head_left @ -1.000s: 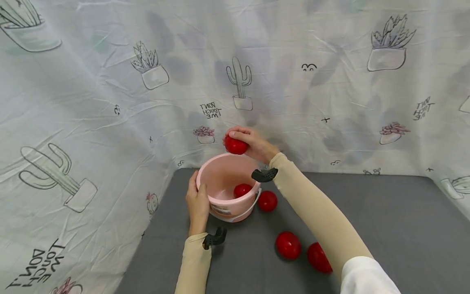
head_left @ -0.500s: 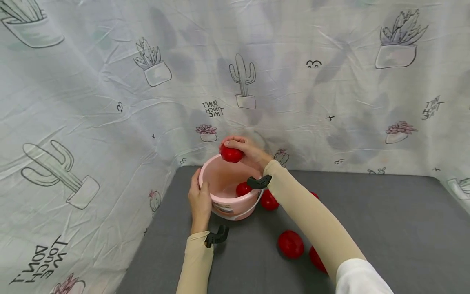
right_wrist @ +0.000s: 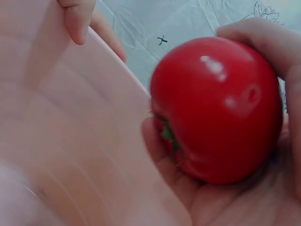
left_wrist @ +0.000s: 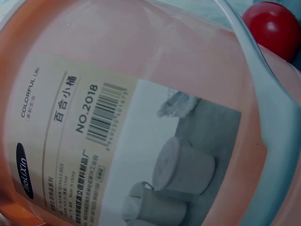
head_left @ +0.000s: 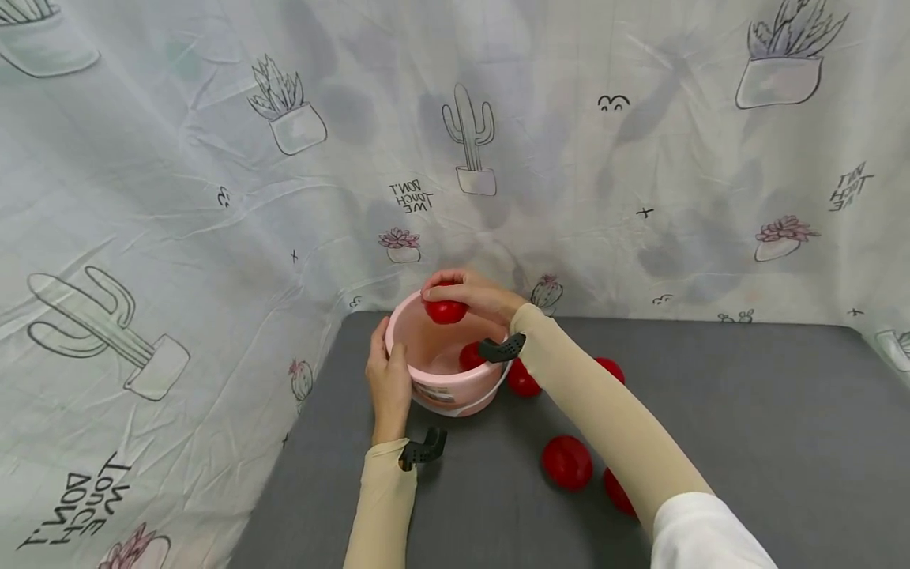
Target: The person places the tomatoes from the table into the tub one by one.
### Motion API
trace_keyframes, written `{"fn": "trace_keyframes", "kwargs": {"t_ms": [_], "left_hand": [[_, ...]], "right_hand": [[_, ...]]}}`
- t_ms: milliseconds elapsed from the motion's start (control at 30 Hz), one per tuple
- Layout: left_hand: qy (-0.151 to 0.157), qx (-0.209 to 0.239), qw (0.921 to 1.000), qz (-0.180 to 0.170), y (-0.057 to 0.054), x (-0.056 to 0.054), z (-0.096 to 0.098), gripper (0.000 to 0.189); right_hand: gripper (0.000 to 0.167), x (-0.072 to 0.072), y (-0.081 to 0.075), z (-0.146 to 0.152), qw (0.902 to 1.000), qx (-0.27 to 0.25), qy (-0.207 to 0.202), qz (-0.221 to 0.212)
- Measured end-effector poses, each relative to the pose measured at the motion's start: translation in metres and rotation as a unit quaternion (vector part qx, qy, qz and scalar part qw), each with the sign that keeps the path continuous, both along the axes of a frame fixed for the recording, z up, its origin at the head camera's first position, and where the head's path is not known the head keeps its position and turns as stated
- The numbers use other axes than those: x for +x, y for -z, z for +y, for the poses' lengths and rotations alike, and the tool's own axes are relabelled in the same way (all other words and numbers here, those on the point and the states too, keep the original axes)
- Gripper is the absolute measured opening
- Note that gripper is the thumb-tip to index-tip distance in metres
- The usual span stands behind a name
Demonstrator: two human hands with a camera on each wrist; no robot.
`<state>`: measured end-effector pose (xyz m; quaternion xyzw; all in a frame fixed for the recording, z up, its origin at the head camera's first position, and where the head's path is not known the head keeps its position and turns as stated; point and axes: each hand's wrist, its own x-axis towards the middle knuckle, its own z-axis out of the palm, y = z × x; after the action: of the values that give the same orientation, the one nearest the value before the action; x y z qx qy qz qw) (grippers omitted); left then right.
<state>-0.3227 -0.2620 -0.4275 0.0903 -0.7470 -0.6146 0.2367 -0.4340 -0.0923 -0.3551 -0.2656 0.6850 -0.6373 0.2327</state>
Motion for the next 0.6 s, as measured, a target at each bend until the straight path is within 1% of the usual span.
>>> {"fn": "trace_keyframes", "kwargs": {"t_ms": [67,167,333,467,567,600], "left_hand": [[0.001,0.002,1.0000,0.001,0.0004,-0.0005,0.0003,0.055],[-0.001,0.010,0.9999,0.008,-0.0009,-0.0008,0.0006,0.055],[-0.004,0.021,0.9997,0.013,-0.0030,-0.0005,-0.0004,0.055],[-0.005,0.020,0.9997,0.011,-0.0026,-0.0005,-0.0012,0.055],[-0.003,0.021,0.9997,0.007,-0.0018,-0.0009,-0.0010,0.055],[-0.002,0.022,0.9997,0.007,-0.0017,-0.0008,-0.0008,0.055]], "right_hand": [[0.037,-0.0002,-0.0002,0.0001,0.9993,0.033,-0.008,0.014],[0.035,-0.0017,-0.0005,-0.0018,0.9968,0.074,-0.020,0.021],[0.033,-0.0046,0.0011,-0.0063,0.9945,0.098,-0.037,0.007],[0.035,-0.0055,0.0039,-0.0074,0.9898,0.133,-0.033,0.040],[0.031,-0.0065,0.0065,-0.0084,0.9819,0.171,-0.024,0.078],[0.030,-0.0066,0.0073,-0.0088,0.9802,0.179,-0.022,0.081]]}}
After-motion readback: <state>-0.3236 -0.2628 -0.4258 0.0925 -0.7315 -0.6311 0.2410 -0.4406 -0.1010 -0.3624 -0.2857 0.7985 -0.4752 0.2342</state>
